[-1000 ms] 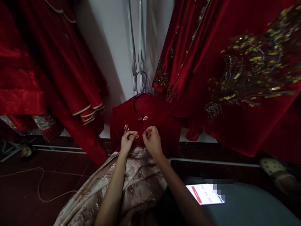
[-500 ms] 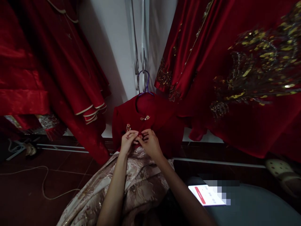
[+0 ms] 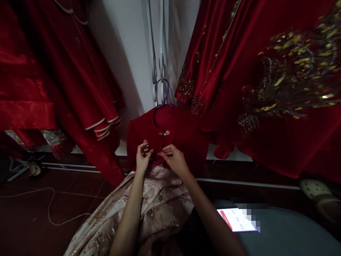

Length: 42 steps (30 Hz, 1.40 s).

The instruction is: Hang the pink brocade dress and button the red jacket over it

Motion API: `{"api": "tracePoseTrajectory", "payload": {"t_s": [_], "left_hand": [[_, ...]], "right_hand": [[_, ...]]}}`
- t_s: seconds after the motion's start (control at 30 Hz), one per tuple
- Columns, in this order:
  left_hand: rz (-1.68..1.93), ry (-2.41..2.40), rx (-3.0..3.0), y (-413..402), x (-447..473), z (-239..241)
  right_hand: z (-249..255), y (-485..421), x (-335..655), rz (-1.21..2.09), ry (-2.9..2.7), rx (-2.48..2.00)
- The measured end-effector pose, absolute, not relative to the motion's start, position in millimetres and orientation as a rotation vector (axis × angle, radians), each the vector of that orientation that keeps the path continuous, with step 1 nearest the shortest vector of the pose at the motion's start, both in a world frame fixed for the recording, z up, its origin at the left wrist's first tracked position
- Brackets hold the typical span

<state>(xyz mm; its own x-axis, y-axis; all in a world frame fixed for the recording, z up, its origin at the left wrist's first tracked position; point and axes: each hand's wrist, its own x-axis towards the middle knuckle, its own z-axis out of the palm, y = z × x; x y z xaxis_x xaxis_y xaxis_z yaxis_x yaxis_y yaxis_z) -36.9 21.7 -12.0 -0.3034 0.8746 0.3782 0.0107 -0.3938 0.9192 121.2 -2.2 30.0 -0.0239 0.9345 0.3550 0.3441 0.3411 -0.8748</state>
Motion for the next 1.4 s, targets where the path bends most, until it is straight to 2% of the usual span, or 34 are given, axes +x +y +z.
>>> {"api": "tracePoseTrajectory", "payload": {"t_s": [0.33, 0.57, 0.9, 1.4], "left_hand": [[1.765, 1.059, 1.185, 24.7, -38.3, -9.0], [1.81, 1.02, 0.998, 21.7, -40.8, -2.8], [1.835, 1.147, 1.09, 17.3, -42.0, -1.7], [1.845, 1.25, 1.398, 21.8, -46.9, -7.3]], "right_hand": [[39.6, 5.1, 107.1, 0.832, -1.557, -1.032], [25.4, 36.1, 72.1, 0.923, -1.338, -0.989], [23.8, 32.1, 61.0, 0.625, -1.452, -1.099], [28.1, 39.7, 57.7, 0.542, -1.504, -1.08]]}}
